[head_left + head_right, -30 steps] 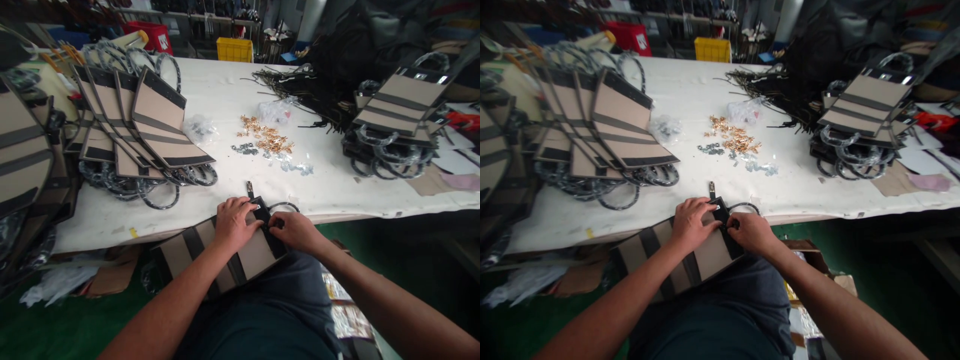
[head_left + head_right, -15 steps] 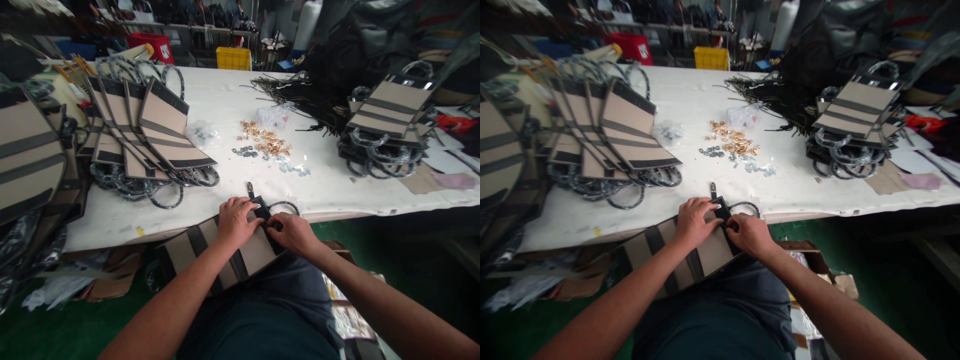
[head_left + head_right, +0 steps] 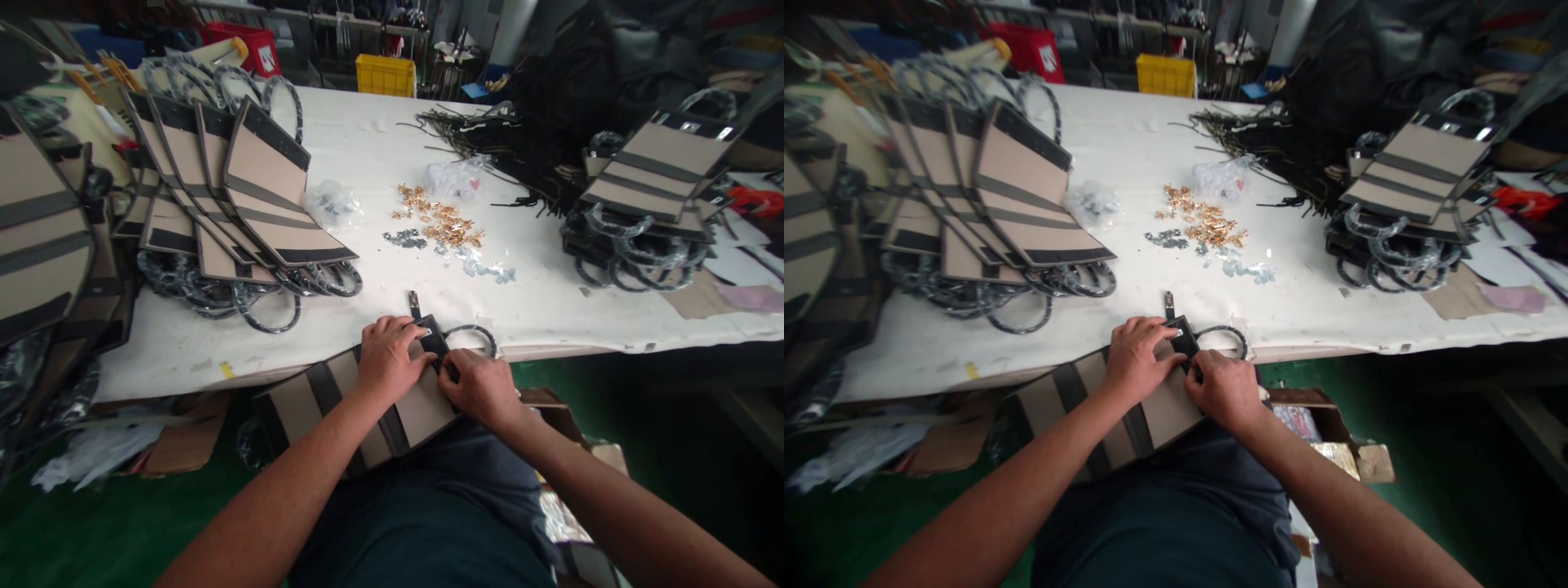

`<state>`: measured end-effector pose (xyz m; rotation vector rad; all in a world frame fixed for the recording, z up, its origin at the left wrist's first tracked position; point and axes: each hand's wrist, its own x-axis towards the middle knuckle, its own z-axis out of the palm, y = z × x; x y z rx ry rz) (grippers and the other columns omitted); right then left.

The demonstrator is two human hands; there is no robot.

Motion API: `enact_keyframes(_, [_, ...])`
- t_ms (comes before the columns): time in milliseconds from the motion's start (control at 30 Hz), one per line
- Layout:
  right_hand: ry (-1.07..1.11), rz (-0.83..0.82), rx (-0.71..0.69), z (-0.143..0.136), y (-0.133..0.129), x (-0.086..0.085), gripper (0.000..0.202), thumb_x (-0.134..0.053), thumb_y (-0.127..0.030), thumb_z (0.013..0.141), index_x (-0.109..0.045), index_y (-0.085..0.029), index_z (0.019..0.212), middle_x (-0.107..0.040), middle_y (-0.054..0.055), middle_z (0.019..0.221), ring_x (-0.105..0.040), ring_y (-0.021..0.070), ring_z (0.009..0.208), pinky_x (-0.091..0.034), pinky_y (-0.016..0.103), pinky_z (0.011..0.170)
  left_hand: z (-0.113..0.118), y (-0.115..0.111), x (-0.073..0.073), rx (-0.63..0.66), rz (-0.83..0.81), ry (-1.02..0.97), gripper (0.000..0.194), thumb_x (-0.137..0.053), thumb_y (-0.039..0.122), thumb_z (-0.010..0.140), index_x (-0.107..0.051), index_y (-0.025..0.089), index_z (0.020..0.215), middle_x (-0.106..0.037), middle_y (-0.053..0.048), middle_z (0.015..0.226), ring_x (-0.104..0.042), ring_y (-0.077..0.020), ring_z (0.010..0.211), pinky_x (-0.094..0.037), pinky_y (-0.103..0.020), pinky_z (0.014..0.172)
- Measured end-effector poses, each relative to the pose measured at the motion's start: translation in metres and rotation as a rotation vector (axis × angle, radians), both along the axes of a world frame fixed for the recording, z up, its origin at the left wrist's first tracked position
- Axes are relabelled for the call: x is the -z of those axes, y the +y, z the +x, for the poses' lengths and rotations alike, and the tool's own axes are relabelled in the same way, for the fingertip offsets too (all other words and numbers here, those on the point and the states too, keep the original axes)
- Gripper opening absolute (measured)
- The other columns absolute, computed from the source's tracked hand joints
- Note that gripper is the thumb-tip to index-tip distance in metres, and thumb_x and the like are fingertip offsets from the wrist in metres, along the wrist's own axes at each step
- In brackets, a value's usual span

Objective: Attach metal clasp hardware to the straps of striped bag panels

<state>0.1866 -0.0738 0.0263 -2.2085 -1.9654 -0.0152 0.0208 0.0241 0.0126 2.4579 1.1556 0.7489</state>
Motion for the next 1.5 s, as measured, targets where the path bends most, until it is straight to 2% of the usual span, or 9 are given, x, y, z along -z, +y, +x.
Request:
enact_keyframes(667, [0.047, -0.059, 0.040, 0.001, 0.001, 0.000, 0.018, -0.061, -0.029, 0.089, -0.066, -0.022, 0.074, -0.071, 0.001, 0.068, -0.062, 0.0159, 0.062, -0.027, 0.031, 0.060, -0.005, -0.001, 0.000, 0.009, 0.011, -0.022, 0.041, -0.090, 0.041, 0.079, -0.072, 0.030, 0.114, -0.072, -0.003, 0.127, -0.059, -0.0291, 0.122, -0.044, -0.050, 0.100])
enact_keyframes(800, [0.146, -0.056, -0.055, 0.008, -0.004, -0.004, 0.012, -0.062, -0.029, 0.090, -0.071, -0.023, 0.086, -0.075, 0.002, 0.083, -0.069, 0.0171, 0.073, -0.034, 0.028, 0.064, -0.005, -0.001, 0.001, 0.018, 0.009, -0.024, 0.040, -0.089, 0.040, 0.080, -0.071, 0.030, 0.114, -0.071, -0.004, 0.128, -0.058, -0.0297, 0.122, -0.044, -0.050, 0.099])
enact_keyframes(933, [0.234, -0.095, -0.014, 0.011, -0.008, -0.006, 0.013, -0.066, -0.032, 0.090, -0.074, -0.024, 0.095, -0.078, 0.002, 0.090, -0.071, 0.0180, 0.077, -0.040, 0.027, 0.067, -0.005, 0.000, 0.001, 0.021, -0.009, -0.021, 0.040, -0.089, 0.039, 0.081, -0.071, 0.030, 0.115, -0.071, -0.005, 0.128, -0.057, -0.0303, 0.124, -0.043, -0.051, 0.101])
enact_keyframes(1500, [0.049, -0.012, -0.018, 0.003, -0.007, 0.000, 0.025, -0.058, -0.034, 0.099, -0.072, -0.021, 0.084, -0.076, 0.003, 0.080, -0.067, 0.0157, 0.066, -0.025, 0.032, 0.059, -0.002, 0.000, 0.002, 0.019, -0.025, -0.006, 0.039, -0.088, 0.040, 0.082, -0.071, 0.031, 0.115, -0.070, -0.005, 0.132, -0.057, -0.0310, 0.125, -0.043, -0.051, 0.101])
